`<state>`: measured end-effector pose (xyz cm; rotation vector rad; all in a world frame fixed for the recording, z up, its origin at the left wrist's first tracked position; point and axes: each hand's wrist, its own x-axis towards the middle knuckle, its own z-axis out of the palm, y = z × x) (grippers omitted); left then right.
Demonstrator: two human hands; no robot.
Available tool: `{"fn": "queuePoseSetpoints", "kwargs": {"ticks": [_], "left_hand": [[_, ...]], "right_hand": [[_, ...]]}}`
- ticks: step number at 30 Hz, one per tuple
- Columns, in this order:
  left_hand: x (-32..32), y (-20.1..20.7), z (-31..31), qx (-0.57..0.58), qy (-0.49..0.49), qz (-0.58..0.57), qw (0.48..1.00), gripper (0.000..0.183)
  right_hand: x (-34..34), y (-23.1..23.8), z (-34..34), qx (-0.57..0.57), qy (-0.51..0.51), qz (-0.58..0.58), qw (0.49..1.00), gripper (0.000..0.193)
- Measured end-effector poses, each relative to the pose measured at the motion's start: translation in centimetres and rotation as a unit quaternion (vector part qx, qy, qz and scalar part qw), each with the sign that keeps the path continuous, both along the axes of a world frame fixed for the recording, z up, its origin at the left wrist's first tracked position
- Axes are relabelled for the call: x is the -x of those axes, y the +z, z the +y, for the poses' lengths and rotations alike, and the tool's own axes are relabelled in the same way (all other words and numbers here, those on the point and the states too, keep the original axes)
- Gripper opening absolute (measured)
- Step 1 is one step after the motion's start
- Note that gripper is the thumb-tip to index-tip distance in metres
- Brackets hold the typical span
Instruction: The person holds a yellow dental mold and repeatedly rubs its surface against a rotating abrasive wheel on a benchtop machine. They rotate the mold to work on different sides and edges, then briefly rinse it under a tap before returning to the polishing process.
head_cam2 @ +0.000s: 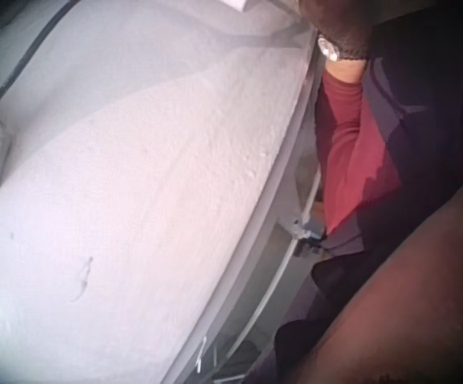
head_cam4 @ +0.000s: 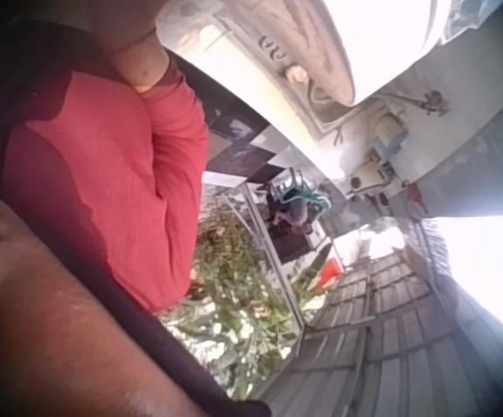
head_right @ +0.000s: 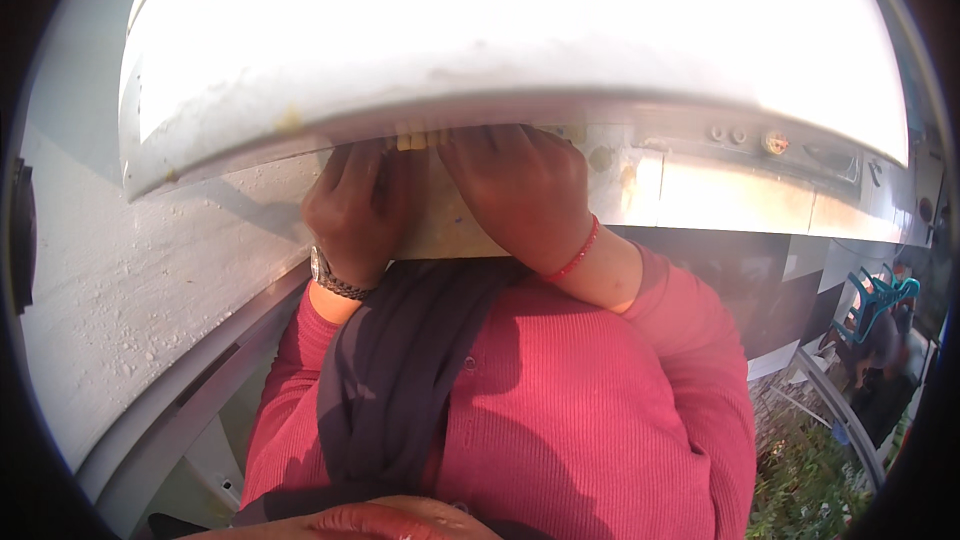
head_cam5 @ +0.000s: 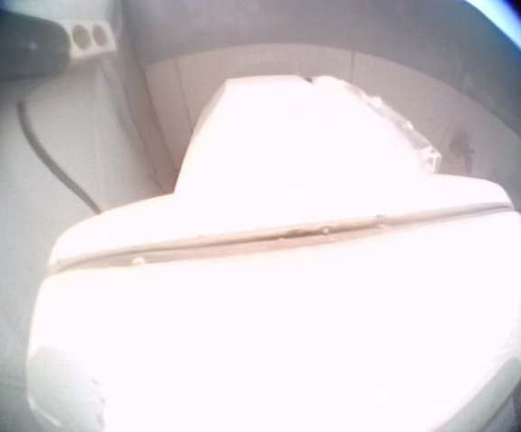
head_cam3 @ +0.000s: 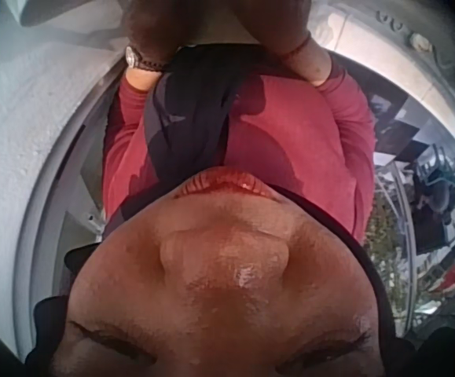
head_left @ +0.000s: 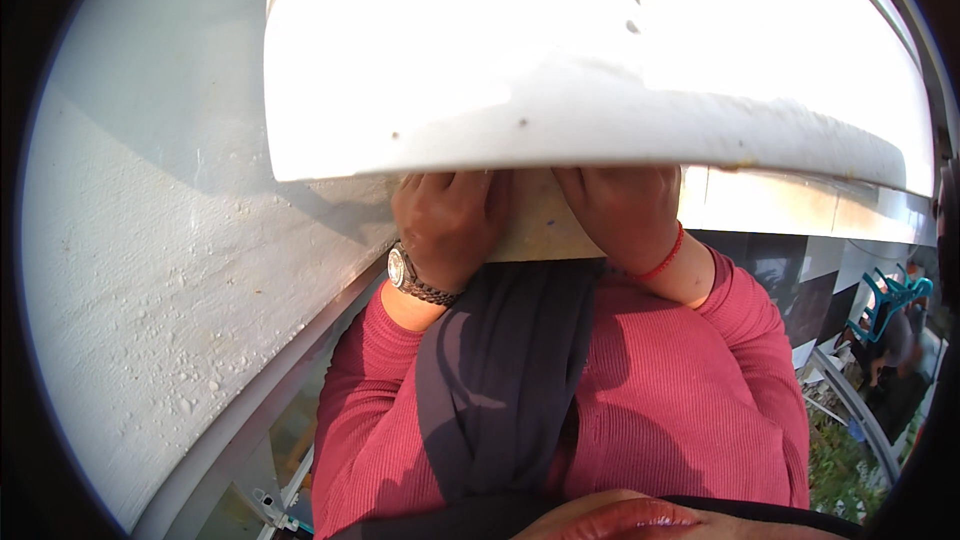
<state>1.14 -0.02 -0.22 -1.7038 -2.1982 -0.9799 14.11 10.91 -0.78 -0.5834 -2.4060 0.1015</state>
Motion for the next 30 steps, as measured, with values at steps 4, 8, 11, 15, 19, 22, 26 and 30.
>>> {"fn": "queuePoseSetpoints", "kwargs": {"ticks": [4, 8, 11, 15, 19, 22, 26, 30], "left_hand": [[-0.2, 0.4, 0.1, 0.020, 0.020, -0.002, 1.000, 0.020], [-0.3, 0.6, 0.4, 0.005, 0.027, 0.004, 1.000, 0.016], [-0.4, 0.4, 0.4, 0.006, 0.034, -0.015, 0.999, 0.019], [-0.4, 0.5, 0.4, 0.002, 0.035, -0.017, 0.999, 0.022], [-0.5, 0.4, 0.4, 0.005, 0.040, -0.019, 0.999, 0.022], [-0.4, 0.4, 0.4, -0.001, 0.037, -0.019, 0.999, 0.023], [-0.4, 0.3, 0.4, -0.003, 0.035, -0.024, 0.999, 0.023], [-0.4, 0.3, 0.4, 0.001, 0.038, -0.022, 0.999, 0.024]], "right_hand": [[0.1, 0.1, -0.1, 0.011, -0.014, -0.010, 1.000, 0.011], [0.1, 0.7, -0.5, 0.067, -0.019, -0.037, 0.997, 0.015], [0.2, 0.7, -0.5, 0.069, -0.020, -0.031, 0.997, 0.015], [0.2, 0.7, -0.5, 0.070, -0.022, -0.026, 0.997, 0.015], [0.3, 0.7, -0.5, 0.066, -0.024, -0.023, 0.997, 0.015], [0.2, 0.8, -0.5, 0.066, -0.024, -0.026, 0.997, 0.015], [0.3, 0.9, -0.5, 0.066, -0.023, -0.021, 0.997, 0.014], [0.3, 0.9, -0.5, 0.071, -0.020, -0.022, 0.997, 0.014]]}}
